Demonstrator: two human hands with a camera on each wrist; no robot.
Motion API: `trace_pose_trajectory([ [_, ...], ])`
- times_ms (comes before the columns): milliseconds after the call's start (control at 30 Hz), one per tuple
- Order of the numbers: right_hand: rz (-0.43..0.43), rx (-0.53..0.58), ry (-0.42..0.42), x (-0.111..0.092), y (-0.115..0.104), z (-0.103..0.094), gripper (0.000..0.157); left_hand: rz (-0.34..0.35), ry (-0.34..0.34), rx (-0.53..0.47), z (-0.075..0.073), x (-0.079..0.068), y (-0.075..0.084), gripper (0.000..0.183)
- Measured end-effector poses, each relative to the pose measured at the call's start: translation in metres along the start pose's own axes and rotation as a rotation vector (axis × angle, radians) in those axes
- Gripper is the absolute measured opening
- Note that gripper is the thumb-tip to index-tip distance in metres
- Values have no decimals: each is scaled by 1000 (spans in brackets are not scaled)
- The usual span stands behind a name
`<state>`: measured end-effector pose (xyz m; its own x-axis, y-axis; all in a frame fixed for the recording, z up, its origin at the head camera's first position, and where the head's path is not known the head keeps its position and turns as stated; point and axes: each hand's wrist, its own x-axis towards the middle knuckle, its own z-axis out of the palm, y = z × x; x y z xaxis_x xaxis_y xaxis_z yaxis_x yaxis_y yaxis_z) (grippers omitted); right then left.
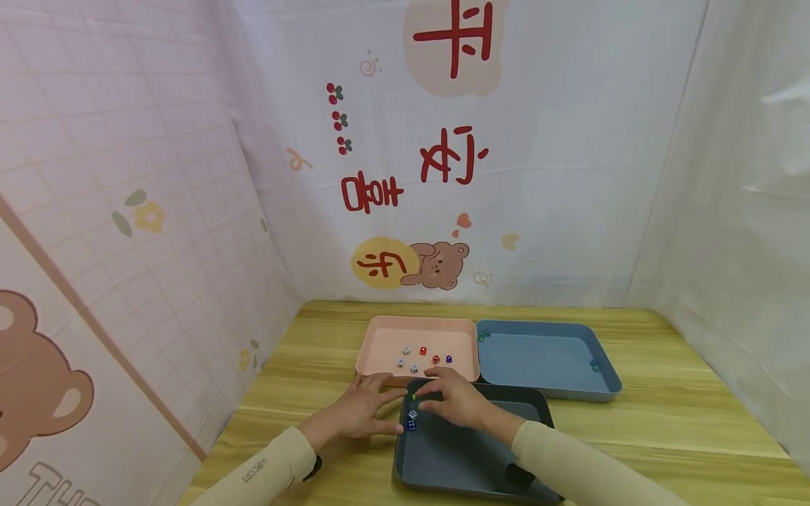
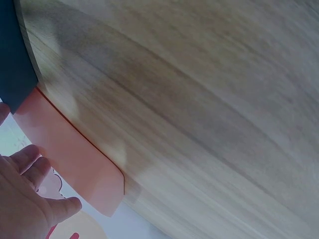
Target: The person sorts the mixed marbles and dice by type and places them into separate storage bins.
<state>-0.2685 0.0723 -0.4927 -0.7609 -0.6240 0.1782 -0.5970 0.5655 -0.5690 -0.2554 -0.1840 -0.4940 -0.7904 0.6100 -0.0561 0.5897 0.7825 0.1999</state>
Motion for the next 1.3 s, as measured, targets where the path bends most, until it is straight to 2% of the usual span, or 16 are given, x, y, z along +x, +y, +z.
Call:
trace_pose_trajectory([
  [233,-11,-110,-65,3,-2,10,21,8,2,-2,-1,1,0,72],
  [500,-90,-240,-36,4,-1,17,20,10,-8,14,2,3,-3,74],
  [800,-120,-426,-43,3,1,29,21,13,-10,9,3,3,-4,74],
  [1167,-150,-430,-40,4,0,32,17,12,-5,7,3,2,-4,74],
  [1300,-141,-463,-53,5,-1,35,19,8,-8,4,2,1,-4,74],
])
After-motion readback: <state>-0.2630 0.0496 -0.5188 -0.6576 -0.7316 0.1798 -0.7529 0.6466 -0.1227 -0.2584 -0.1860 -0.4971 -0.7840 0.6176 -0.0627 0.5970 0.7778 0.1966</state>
